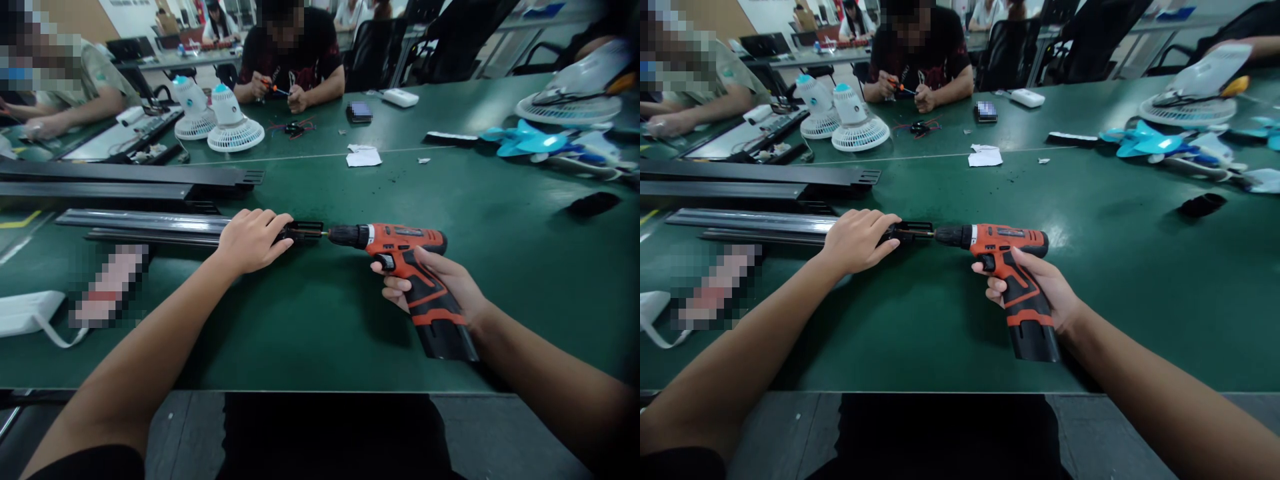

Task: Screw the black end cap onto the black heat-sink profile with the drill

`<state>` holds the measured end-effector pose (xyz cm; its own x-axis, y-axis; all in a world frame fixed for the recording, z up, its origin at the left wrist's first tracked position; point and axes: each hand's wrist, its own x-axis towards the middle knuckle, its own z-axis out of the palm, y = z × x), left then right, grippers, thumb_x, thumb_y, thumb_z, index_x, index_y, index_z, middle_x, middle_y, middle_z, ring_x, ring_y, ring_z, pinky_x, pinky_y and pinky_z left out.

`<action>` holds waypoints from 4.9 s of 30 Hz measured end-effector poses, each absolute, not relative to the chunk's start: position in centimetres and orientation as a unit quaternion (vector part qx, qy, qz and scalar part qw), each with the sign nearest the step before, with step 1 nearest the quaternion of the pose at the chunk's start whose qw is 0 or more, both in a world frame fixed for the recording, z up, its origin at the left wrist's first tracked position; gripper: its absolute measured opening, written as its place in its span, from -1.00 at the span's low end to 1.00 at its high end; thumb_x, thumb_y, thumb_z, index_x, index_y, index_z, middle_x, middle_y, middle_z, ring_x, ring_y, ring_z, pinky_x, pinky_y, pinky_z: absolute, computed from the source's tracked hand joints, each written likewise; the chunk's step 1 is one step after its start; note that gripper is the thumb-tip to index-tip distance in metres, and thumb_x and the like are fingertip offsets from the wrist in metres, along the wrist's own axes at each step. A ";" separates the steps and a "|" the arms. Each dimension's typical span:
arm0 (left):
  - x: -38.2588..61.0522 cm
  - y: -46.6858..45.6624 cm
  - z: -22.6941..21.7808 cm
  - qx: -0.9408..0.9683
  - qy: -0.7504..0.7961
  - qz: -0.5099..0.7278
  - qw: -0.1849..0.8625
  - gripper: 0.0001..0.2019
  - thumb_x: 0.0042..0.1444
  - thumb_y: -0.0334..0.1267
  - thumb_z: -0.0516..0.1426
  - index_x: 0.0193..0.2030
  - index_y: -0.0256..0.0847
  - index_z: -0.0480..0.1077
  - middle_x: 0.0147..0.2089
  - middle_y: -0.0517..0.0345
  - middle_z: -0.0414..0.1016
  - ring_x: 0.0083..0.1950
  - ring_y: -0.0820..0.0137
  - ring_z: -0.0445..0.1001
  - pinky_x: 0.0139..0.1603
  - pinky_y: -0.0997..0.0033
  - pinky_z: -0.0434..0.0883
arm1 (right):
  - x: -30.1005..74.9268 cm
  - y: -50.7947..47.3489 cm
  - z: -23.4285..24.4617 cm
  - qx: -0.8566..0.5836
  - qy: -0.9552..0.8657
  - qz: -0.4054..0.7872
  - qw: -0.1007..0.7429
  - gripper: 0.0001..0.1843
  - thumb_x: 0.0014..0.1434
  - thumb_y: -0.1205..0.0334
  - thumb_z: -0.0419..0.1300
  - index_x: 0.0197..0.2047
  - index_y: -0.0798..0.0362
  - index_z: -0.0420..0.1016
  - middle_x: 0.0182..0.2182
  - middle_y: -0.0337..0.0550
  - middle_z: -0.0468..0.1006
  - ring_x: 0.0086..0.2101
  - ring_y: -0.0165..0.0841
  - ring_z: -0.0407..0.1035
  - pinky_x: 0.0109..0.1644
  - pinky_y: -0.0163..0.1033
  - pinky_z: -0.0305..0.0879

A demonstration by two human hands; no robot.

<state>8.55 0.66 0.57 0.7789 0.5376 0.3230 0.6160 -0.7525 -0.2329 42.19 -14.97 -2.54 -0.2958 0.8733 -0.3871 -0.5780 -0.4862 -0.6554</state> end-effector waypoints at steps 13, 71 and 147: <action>8.5 0.6 0.5 -0.927 -0.309 -0.133 0.165 -0.45 0.47 0.11 -0.11 0.23 -0.23 0.46 -0.06 -0.08 0.62 -0.10 0.08 0.56 -0.10 0.10 0.38 | 42.2 -15.0 -2.0 -0.354 -0.152 0.816 0.430 -0.43 0.21 -0.11 0.34 0.06 0.21 0.57 -0.46 -0.17 0.40 -0.38 -0.38 0.34 -0.34 -0.39 0.40; 8.4 0.6 0.2 -0.925 -0.305 -0.146 0.175 -0.43 0.46 0.13 -0.11 0.22 -0.23 0.48 -0.08 -0.10 0.63 -0.12 0.07 0.56 -0.12 0.09 0.39 | 42.2 -14.9 -2.4 -0.362 -0.160 0.798 0.454 -0.53 0.28 -0.10 0.26 0.03 0.12 0.60 -0.32 -0.09 0.46 -0.39 -0.39 0.27 -0.35 -0.34 0.39; 8.5 0.6 0.5 -0.923 -0.315 -0.151 0.161 -0.46 0.45 0.05 -0.13 0.20 -0.21 0.50 -0.09 -0.08 0.64 -0.13 0.09 0.57 -0.14 0.11 0.37 | 42.4 -14.9 -2.8 -0.358 -0.188 0.786 0.467 -0.53 0.31 -0.06 0.23 0.15 0.05 0.54 -0.21 -0.05 0.52 -0.40 -0.39 0.31 -0.36 -0.31 0.41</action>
<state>8.55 0.61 0.49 0.7557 0.5325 0.3813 0.6303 -0.7494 -0.2026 42.39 -14.94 -2.80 -0.3065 0.8693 -0.3877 -0.5994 -0.4927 -0.6308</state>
